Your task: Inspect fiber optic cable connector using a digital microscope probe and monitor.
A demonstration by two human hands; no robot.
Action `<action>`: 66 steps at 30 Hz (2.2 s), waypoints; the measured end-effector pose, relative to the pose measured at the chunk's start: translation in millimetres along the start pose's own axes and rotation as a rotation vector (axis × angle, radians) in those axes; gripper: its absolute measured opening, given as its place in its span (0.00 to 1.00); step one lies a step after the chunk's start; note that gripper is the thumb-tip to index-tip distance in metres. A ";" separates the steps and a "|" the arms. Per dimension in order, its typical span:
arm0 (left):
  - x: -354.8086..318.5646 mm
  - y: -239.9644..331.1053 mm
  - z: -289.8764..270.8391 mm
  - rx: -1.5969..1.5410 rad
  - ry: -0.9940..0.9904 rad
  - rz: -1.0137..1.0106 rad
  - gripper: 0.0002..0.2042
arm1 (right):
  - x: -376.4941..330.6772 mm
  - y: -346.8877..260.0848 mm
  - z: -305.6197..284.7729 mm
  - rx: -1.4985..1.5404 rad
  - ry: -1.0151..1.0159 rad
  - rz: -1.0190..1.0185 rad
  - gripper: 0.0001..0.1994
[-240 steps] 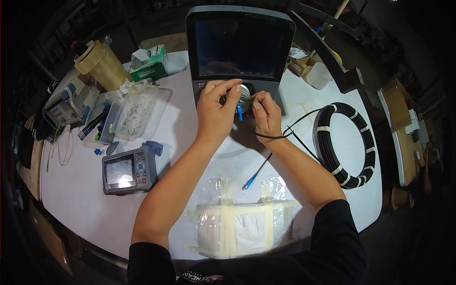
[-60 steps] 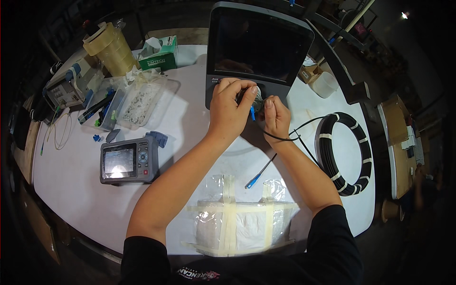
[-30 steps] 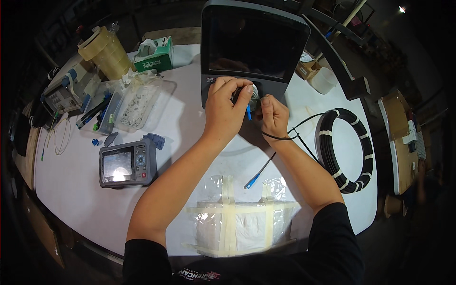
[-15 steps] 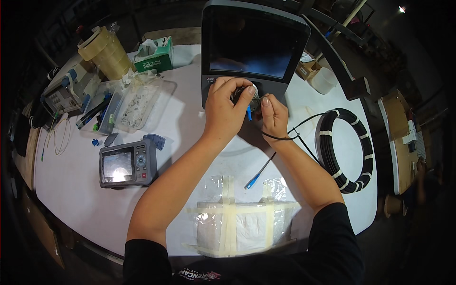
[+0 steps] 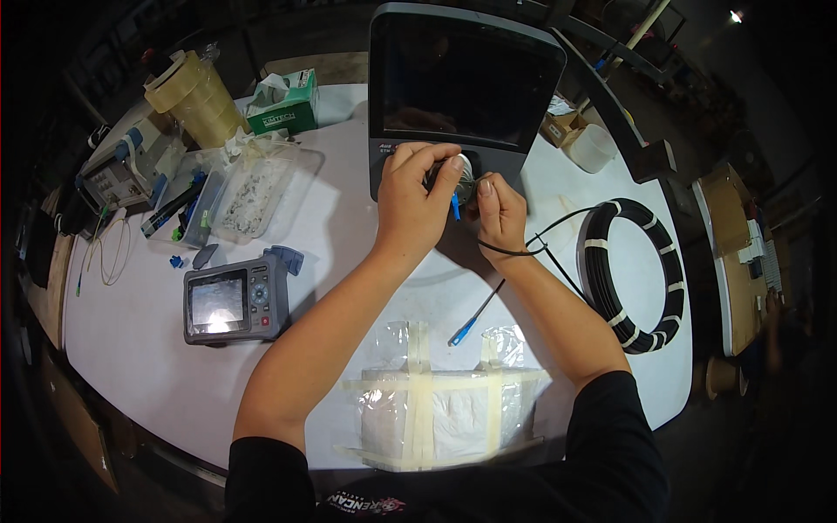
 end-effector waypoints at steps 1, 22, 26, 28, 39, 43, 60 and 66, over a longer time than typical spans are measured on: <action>-0.1 0.4 -0.2 0.022 0.014 0.029 0.10 | 0.4 -0.6 0.1 -0.010 0.002 -0.006 0.20; 0.9 -6.4 0.5 -0.105 0.065 -0.021 0.08 | 1.5 -7.0 -5.3 -0.063 0.023 -0.130 0.11; -2.3 -11.1 -2.3 -0.167 0.022 -0.043 0.09 | -1.2 -14.6 -6.7 -0.145 0.034 -0.324 0.14; -6.7 -14.0 -6.6 -0.227 0.012 -0.002 0.10 | -1.7 -30.5 0.0 -0.212 0.029 -0.431 0.18; -60.3 -35.7 -43.4 -0.101 -0.063 -0.209 0.12 | -25.6 -90.5 13.5 -0.380 -0.085 -0.715 0.11; -79.7 -31.1 -67.9 -0.029 -0.239 -0.105 0.12 | -63.6 -111.6 7.4 -0.104 -0.172 -0.180 0.09; -86.0 -15.9 -100.8 0.318 -0.414 0.201 0.06 | -168.6 -170.1 -45.6 -0.084 -0.421 0.107 0.07; -82.5 -8.0 -98.3 0.339 -0.447 0.128 0.05 | -166.4 -177.4 -47.3 -0.143 -0.477 0.066 0.07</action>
Point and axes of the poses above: each hand's wrist, its own x-axis towards the middle knuckle, its own z-axis out of the palm, y = z × x, the point moved 3 cm from there along x, towards the middle knuckle, and after that the axes turned 8 degrees about y, right-handed, at the moved point
